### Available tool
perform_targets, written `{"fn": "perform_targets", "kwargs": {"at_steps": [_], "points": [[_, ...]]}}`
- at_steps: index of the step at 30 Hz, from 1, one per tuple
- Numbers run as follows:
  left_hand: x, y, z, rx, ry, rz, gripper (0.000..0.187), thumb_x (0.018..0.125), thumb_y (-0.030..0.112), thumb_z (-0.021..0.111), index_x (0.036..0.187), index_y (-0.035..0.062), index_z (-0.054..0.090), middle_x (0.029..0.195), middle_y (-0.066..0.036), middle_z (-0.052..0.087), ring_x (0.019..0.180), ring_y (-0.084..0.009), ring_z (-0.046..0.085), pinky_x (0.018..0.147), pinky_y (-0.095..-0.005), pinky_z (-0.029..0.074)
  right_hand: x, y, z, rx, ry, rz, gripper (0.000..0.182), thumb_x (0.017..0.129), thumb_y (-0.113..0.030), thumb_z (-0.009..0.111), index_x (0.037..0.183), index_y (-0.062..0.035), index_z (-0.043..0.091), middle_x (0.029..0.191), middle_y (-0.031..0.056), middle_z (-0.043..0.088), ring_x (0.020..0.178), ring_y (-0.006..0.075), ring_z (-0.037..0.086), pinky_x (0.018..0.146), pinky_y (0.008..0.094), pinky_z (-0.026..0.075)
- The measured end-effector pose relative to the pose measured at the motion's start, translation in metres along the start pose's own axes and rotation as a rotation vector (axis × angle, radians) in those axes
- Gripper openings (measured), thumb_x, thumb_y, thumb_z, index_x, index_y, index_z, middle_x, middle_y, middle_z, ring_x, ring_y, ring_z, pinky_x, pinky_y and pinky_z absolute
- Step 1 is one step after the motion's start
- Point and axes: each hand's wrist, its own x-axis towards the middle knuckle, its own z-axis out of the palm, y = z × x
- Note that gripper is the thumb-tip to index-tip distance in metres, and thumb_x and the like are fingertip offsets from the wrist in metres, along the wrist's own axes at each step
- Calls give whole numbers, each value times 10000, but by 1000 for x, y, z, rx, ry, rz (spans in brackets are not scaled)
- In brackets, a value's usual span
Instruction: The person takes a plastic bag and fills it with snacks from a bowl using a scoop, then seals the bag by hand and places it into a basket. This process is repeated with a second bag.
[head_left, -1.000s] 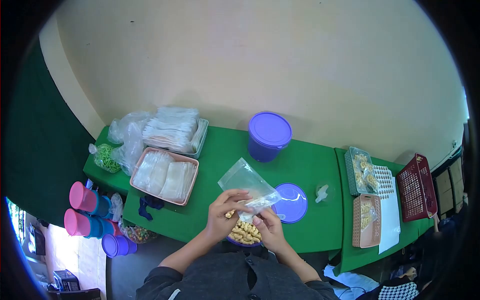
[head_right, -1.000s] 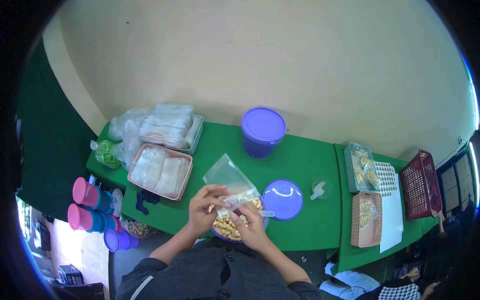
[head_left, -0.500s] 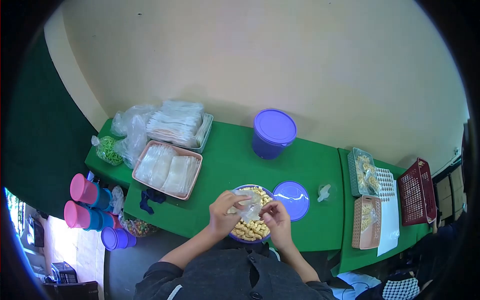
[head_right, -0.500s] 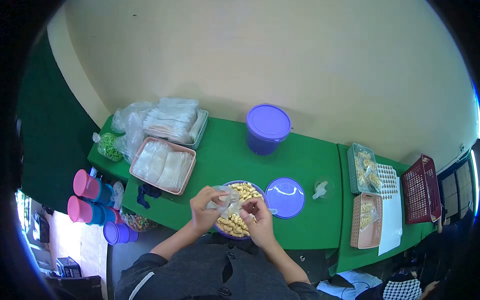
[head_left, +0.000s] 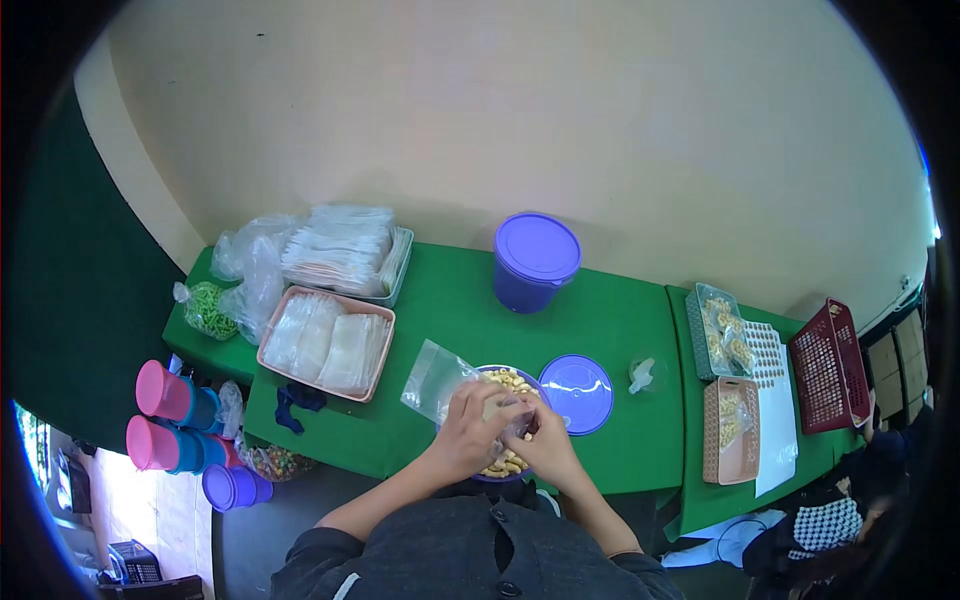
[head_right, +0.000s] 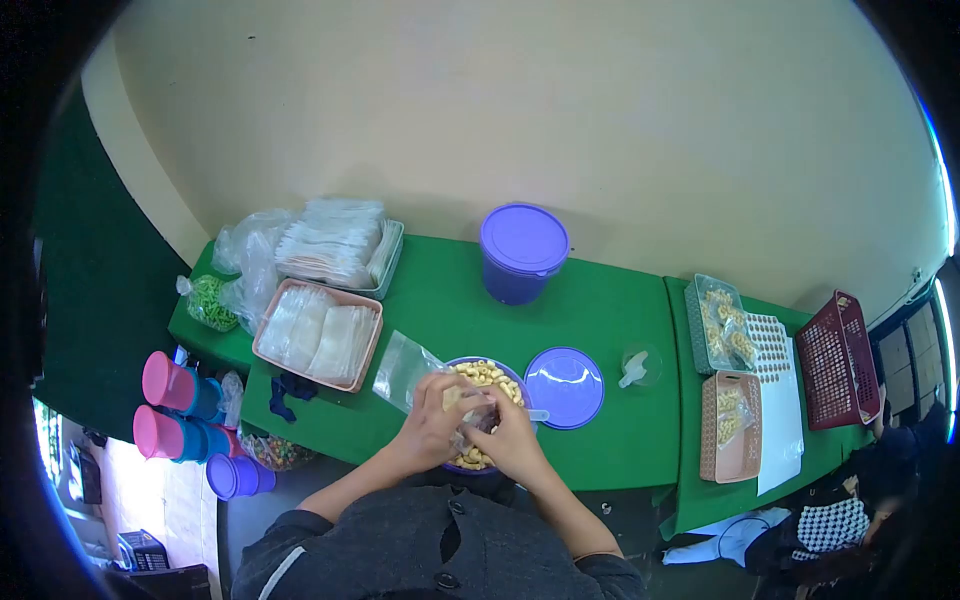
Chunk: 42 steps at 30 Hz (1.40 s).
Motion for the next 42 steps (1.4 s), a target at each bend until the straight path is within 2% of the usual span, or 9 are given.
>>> {"fn": "perform_targets", "kwargs": {"at_steps": [6,8,12,21,23,28,30,35,42], "points": [[-4,-3,2,-62,15,31,548,658,209,783,1168,186,584,1218,-22,528,1185,-250,494,1115,-633,139,-6,-20,-4,-252,-56,-6,477,767,-87,719,1194,-5,524,803,48,621,740,114,582,678,284,464],[-10,-8,6,-12,48,41,541,655,231,791,1154,180,588,1175,-17,546,1143,-241,523,1113,-623,158,-6,-18,-2,61,31,47,564,798,-39,677,1310,-9,440,752,28,587,714,108,557,708,266,445],[-11,-16,-1,63,47,138,607,610,244,826,1142,154,550,1009,-34,602,992,-237,599,1111,-576,201,-5,-12,-5,48,-12,25,627,823,4,636,1384,-12,355,707,15,554,689,96,531,731,256,429],[-1,-14,1,-3,5,-28,570,643,221,760,1144,118,509,1112,-97,539,1133,-297,503,1064,-518,285,-8,-29,7,-291,-139,-181,995,628,-316,888,1390,-4,328,1163,175,484,1002,257,528,891,375,448],[-2,-14,-1,31,78,-55,577,642,224,758,1147,100,507,1091,-104,538,1104,-304,507,1039,-498,305,-10,-27,7,-315,84,-214,998,635,-325,881,1376,11,304,1211,187,438,1051,283,509,892,398,454],[2,-14,-4,197,196,-122,586,629,194,772,1139,84,508,1047,-106,537,1007,-317,511,909,-467,365,-11,-29,6,-599,66,-341,535,673,-228,857,1133,-103,614,1159,114,414,1056,251,491,921,395,429],[1,-15,-1,238,199,-99,585,622,185,782,1127,80,508,1037,-111,538,993,-324,515,877,-469,379,-8,-17,8,-446,72,-380,199,742,-174,799,895,-94,699,1126,100,429,1085,252,475,933,391,417],[-9,-30,15,-131,222,-195,591,594,174,806,1094,75,507,1003,-123,539,965,-345,539,892,-479,425,-10,-17,10,-135,-3,-268,75,800,-137,736,847,-85,710,1140,92,445,1130,249,444,978,389,371],[1,-14,3,90,207,21,578,571,140,822,1069,86,534,1004,-113,559,976,-323,561,925,-466,433,-10,-22,2,-316,-52,-342,196,901,-230,627,873,-58,718,1215,124,490,1157,258,438,999,402,352]]}}
